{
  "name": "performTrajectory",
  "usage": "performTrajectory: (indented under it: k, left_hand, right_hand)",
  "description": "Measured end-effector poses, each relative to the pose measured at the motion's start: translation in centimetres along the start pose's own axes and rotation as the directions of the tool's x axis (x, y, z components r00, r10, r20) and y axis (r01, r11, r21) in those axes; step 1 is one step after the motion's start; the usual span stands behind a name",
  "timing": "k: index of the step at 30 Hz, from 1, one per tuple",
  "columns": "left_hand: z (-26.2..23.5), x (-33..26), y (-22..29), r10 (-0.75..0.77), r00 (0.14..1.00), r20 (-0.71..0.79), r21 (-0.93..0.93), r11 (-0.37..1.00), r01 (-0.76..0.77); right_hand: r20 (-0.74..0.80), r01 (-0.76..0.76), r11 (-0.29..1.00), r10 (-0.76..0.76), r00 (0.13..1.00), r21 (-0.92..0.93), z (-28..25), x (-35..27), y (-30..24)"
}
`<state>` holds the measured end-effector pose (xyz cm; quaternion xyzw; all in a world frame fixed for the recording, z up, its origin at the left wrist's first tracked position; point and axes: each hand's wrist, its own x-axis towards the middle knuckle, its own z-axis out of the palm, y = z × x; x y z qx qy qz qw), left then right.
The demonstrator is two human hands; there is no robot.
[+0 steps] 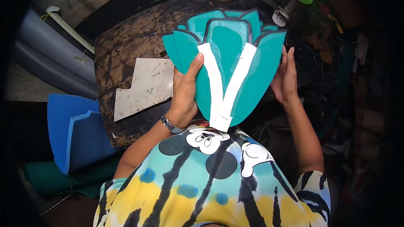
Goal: The person assembles teal and white foam pieces by applying white strips and pressing them with a hammer. They trim excess material with scissors and stack the finished pieces on the table.
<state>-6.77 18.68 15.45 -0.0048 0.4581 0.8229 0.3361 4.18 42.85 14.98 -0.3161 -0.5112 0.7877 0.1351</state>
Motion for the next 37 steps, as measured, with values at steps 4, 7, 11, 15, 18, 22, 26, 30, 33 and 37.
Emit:
performTrajectory:
  k: [4, 7, 11, 15, 18, 22, 26, 30, 33, 37]
  left_hand:
    - [-0.2, 0.5, -0.3, 0.018, 1.0, -0.011, 0.104, 0.994, -0.016]
    - [0.1, 0.4, -0.2, 0.063, 0.998, 0.009, 0.241, 0.968, -0.063]
    - [0.8, 0.2, 0.3, 0.052, 0.992, 0.119, 0.372, 0.924, -0.093]
    - [1.1, 0.7, -0.4, 0.113, 0.977, 0.179, 0.356, 0.919, -0.171]
    - [-0.7, 0.6, -1.2, 0.044, 0.982, 0.184, 0.395, 0.911, -0.115]
    - [-4.1, 1.0, -3.3, 0.048, 0.999, 0.015, 0.24, 0.969, -0.05]
    - [-6.5, 2.2, -7.0, -0.286, 0.953, -0.099, 0.016, 0.957, 0.288]
    - [-6.6, 5.4, -10.2, -0.2, 0.954, -0.224, -0.074, 0.979, 0.188]
    - [-7.7, 6.6, -10.0, -0.177, 0.962, -0.207, -0.165, 0.976, 0.144]
    - [-7.2, 8.3, -8.5, -0.27, 0.952, -0.143, -0.014, 0.962, 0.271]
  right_hand:
    - [0.169, 0.478, 0.714, -0.461, 0.871, -0.511, 5.0, -3.3, 0.0]
    - [0.047, 0.341, 0.772, -0.376, 0.925, -0.537, 5.9, -2.2, -0.8]
    - [0.017, 0.21, 0.889, -0.223, 0.975, -0.407, 4.7, -1.7, -1.8]
    - [0.217, 0.367, 0.132, -0.607, 0.765, -0.921, 4.5, -2.2, -3.0]
    - [0.33, 0.388, 0.056, -0.424, 0.843, -0.92, 4.9, -1.7, -2.5]
    - [0.301, 0.409, 0.288, -0.353, 0.886, -0.866, 4.9, -1.0, -2.9]
    - [0.321, 0.435, 0.284, -0.37, 0.872, -0.854, 5.0, -1.3, -2.6]
    - [0.301, 0.429, 0.316, -0.381, 0.874, -0.846, 5.0, -1.9, -2.4]
    - [0.287, 0.419, 0.309, -0.394, 0.873, -0.854, 4.9, -2.3, -1.8]
    - [0.254, 0.428, 0.391, -0.423, 0.87, -0.815, 4.5, -2.8, -1.2]
